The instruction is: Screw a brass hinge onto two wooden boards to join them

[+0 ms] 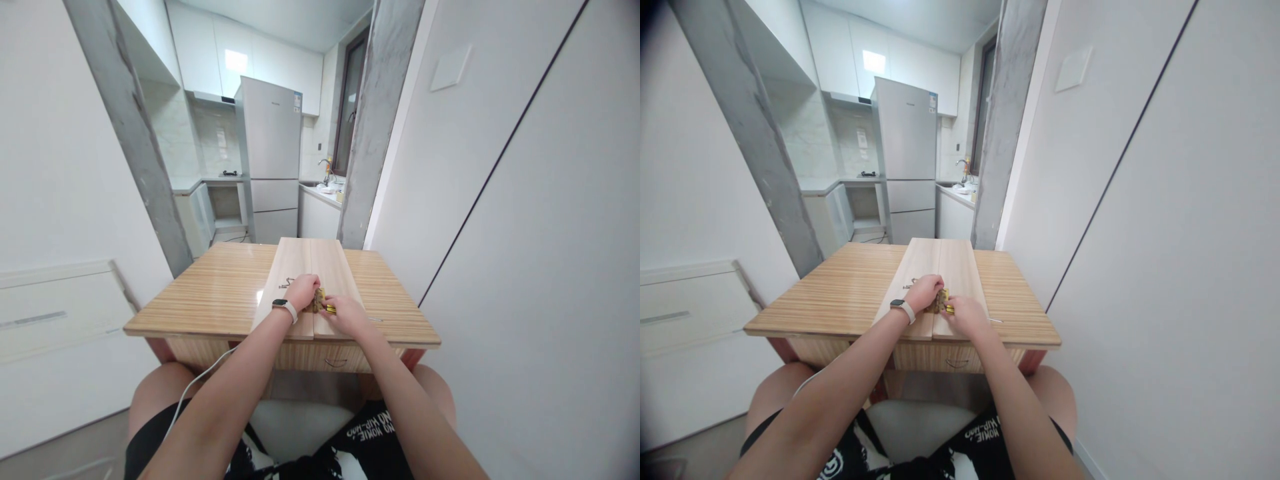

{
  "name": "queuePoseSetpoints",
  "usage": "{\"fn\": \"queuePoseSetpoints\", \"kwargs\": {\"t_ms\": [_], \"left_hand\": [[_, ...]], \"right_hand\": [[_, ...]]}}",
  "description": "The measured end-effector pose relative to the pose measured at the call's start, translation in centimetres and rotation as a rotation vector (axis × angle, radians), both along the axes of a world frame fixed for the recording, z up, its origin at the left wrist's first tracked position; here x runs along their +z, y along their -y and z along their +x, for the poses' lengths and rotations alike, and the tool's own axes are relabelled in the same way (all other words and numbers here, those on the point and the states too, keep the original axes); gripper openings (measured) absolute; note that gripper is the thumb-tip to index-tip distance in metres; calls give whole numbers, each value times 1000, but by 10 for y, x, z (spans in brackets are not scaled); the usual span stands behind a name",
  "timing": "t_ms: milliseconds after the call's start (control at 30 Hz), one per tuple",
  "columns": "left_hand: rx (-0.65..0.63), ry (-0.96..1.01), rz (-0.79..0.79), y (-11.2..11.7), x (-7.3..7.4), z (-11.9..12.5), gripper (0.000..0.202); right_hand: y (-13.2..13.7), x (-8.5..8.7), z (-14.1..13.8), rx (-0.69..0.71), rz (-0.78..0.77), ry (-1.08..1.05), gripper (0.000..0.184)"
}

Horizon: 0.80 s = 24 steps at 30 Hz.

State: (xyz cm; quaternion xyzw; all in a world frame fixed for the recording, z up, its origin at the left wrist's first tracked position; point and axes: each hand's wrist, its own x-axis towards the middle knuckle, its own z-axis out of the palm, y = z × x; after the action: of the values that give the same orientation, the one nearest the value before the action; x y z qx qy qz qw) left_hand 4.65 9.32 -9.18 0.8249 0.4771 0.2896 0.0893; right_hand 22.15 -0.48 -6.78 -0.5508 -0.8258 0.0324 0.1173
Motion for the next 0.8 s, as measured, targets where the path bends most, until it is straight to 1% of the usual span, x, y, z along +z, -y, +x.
{"fn": "queuePoseSetpoints", "kwargs": {"t_ms": [233, 433, 633, 733, 800], "left_hand": [[31, -52, 7, -4, -2, 5, 22], [-44, -159, 89, 1, 4, 7, 21], [-127, -241, 89, 3, 15, 8, 21], [-162, -287, 94, -2, 17, 11, 22], [-169, -279, 69, -5, 17, 13, 21]], "right_hand": [[1, 3, -2, -11, -2, 22, 30], [3, 5, -3, -10, -16, -2, 28], [3, 2, -2, -30, -11, 5, 29], [1, 0, -2, -28, -15, 11, 30], [1, -1, -2, -22, -15, 18, 31]]}}
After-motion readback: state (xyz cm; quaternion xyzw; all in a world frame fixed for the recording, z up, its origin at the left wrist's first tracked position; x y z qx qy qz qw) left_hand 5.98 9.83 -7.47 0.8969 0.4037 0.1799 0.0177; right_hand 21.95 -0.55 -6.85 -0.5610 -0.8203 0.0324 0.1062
